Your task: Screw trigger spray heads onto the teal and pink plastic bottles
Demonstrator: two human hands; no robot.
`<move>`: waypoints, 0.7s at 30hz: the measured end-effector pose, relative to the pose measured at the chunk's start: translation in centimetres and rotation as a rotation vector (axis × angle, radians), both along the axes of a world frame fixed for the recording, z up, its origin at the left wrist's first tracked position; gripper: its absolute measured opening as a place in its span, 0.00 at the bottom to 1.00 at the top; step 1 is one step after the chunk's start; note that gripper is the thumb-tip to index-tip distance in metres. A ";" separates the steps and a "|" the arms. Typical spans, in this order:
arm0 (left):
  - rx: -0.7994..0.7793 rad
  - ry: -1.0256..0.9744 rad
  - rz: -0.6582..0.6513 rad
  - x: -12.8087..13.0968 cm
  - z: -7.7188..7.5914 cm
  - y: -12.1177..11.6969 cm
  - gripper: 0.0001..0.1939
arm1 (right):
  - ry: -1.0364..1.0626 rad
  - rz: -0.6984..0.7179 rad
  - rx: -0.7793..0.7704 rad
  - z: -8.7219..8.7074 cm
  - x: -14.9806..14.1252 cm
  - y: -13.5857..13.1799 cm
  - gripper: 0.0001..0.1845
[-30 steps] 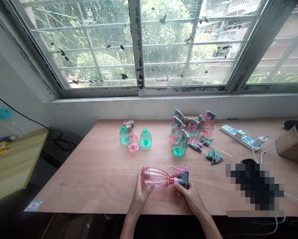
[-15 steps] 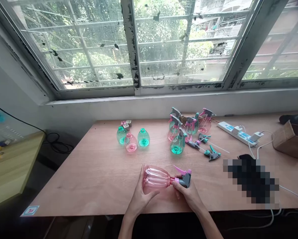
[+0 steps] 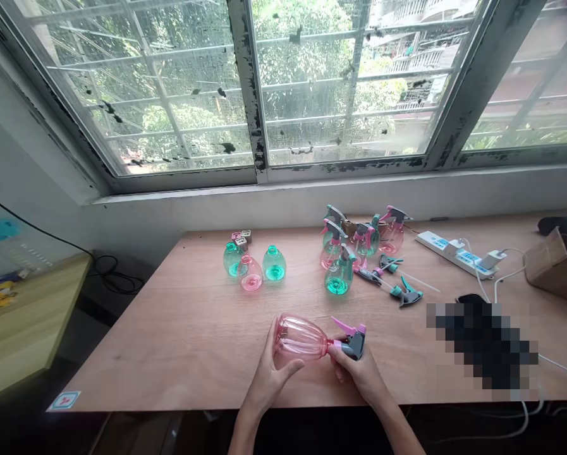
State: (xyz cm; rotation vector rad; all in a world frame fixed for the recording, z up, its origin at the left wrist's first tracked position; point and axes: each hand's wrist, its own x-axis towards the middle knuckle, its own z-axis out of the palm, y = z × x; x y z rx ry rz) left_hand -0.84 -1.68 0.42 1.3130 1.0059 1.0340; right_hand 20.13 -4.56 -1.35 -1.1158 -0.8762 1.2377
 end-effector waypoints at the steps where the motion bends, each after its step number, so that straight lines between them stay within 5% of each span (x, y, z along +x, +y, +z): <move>1: -0.010 -0.010 0.005 0.0 -0.1 0.1 0.48 | -0.001 0.001 0.000 0.0 0.0 0.0 0.21; 8: 0.026 0.066 0.054 0.4 0.8 -0.1 0.44 | 0.010 -0.004 -0.014 0.5 0.1 -0.1 0.21; 12: -0.001 0.045 0.084 0.5 0.9 -0.3 0.54 | 0.025 0.011 -0.020 0.8 0.0 -0.2 0.22; 21: -0.034 -0.026 0.031 0.0 0.2 0.0 0.48 | 0.048 0.045 -0.002 0.8 0.2 -0.2 0.19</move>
